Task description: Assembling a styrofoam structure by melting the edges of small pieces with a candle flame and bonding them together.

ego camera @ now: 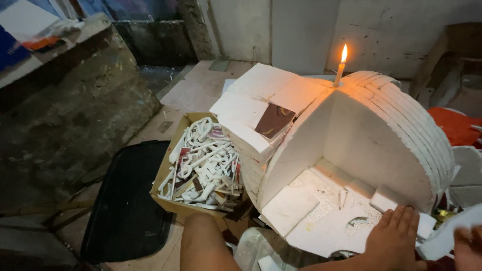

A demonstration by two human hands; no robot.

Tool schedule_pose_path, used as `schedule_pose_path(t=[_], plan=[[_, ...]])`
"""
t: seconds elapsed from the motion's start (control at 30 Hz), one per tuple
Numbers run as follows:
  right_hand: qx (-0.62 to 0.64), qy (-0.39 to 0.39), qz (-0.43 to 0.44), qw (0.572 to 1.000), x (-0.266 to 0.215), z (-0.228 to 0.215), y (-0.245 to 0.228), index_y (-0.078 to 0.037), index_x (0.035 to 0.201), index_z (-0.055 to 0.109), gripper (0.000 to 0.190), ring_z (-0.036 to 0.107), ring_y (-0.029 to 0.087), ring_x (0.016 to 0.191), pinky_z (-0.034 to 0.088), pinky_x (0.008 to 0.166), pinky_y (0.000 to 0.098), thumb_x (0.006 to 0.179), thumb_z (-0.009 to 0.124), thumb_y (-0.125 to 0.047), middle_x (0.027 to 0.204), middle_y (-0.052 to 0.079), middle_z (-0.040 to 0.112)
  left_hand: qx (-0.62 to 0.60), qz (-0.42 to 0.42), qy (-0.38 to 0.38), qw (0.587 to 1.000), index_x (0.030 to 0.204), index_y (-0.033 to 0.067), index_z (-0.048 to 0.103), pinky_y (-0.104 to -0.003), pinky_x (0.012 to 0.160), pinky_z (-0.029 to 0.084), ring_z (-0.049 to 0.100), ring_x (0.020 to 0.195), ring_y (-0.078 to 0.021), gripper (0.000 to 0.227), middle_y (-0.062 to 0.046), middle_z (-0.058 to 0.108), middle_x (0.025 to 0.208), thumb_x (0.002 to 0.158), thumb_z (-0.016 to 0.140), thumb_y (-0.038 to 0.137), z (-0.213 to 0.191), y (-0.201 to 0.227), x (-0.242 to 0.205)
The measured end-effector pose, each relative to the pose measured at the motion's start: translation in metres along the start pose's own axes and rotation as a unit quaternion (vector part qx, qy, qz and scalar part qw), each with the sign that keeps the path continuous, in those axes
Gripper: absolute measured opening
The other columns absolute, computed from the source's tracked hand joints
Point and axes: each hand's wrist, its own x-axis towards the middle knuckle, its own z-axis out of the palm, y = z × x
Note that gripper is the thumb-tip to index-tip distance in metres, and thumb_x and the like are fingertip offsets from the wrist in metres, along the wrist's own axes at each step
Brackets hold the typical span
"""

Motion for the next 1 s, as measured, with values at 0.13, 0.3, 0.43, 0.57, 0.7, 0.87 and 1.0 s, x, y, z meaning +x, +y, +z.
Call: schedule_pose_path(t=[0.13,0.3,0.43,0.57,0.7,0.87,1.0], plan=[[0.227,-0.044,0.084,0.969,0.045,0.052,-0.218,-0.022,0.133,0.053,0.015,0.043,0.000,0.097,0.037,0.090,0.0187,0.119,0.057,-0.025,0.117,-0.011,0.052,-0.014,0.006,0.039,0.999,0.142,-0.0182,0.037,-0.051,0.123,0.020,0.028,0.148,-0.0470,0.086,-0.038,0.035,0.154,0.079,0.040,0.040,-0.034,0.015,-0.003],[0.398,-0.093,0.121,0.905,0.064,0.056,-0.432,-0.023,0.129,0.068,0.022,0.063,-0.003,0.081,0.055,0.074,0.0137,0.111,0.058,-0.014,0.105,-0.010,0.070,-0.167,0.031,0.142,0.975,0.135,-0.0127,0.040,-0.056,0.094,0.041,0.049,0.104,-0.0538,0.081,-0.033,0.048,0.127,0.078,0.058,0.042,-0.094,0.051,-0.016],[0.312,-0.076,0.124,0.939,0.081,0.082,-0.481,-0.021,0.126,0.065,0.023,0.058,0.005,0.095,0.047,0.088,0.0229,0.104,0.060,-0.014,0.113,-0.005,0.067,-0.094,0.058,0.134,0.985,0.147,-0.0198,0.030,-0.060,0.120,0.019,0.030,0.145,-0.0562,0.095,-0.041,0.035,0.153,0.086,0.044,0.052,-0.061,0.035,-0.013],[0.323,-0.082,0.130,0.934,0.100,0.105,-0.490,-0.017,0.128,0.064,0.030,0.063,0.003,0.092,0.050,0.088,0.0220,0.100,0.064,-0.007,0.116,-0.003,0.071,-0.041,-0.001,-0.023,0.999,0.151,-0.0234,0.021,-0.055,0.125,0.008,0.014,0.154,-0.0518,0.106,-0.044,0.020,0.160,0.086,0.035,0.058,-0.065,0.031,-0.008],[0.300,-0.092,0.116,0.942,0.107,0.119,-0.500,-0.017,0.126,0.066,0.027,0.063,0.002,0.091,0.050,0.086,0.0215,0.101,0.065,-0.009,0.115,-0.005,0.073,-0.129,0.072,0.135,0.980,0.148,-0.0230,0.031,-0.057,0.121,0.021,0.029,0.147,-0.0541,0.090,-0.041,0.033,0.155,0.090,0.046,0.043,-0.083,0.040,-0.016],[0.282,-0.109,0.124,0.945,0.108,0.126,-0.502,-0.017,0.129,0.064,0.030,0.061,0.006,0.094,0.049,0.089,0.0253,0.100,0.064,-0.009,0.116,-0.004,0.071,-0.009,0.025,-0.008,1.000,0.152,-0.0243,0.022,-0.053,0.127,0.005,0.008,0.160,-0.0507,0.104,-0.043,0.018,0.163,0.087,0.031,0.057,-0.042,0.017,-0.008],[0.284,-0.109,0.124,0.944,0.101,0.128,-0.500,-0.018,0.125,0.066,0.026,0.061,0.004,0.092,0.050,0.087,0.0243,0.101,0.065,-0.009,0.114,-0.005,0.071,-0.009,0.024,-0.003,1.000,0.150,-0.0252,0.025,-0.053,0.127,0.007,0.011,0.159,-0.0508,0.104,-0.043,0.021,0.162,0.088,0.031,0.058,-0.052,0.021,-0.007]])
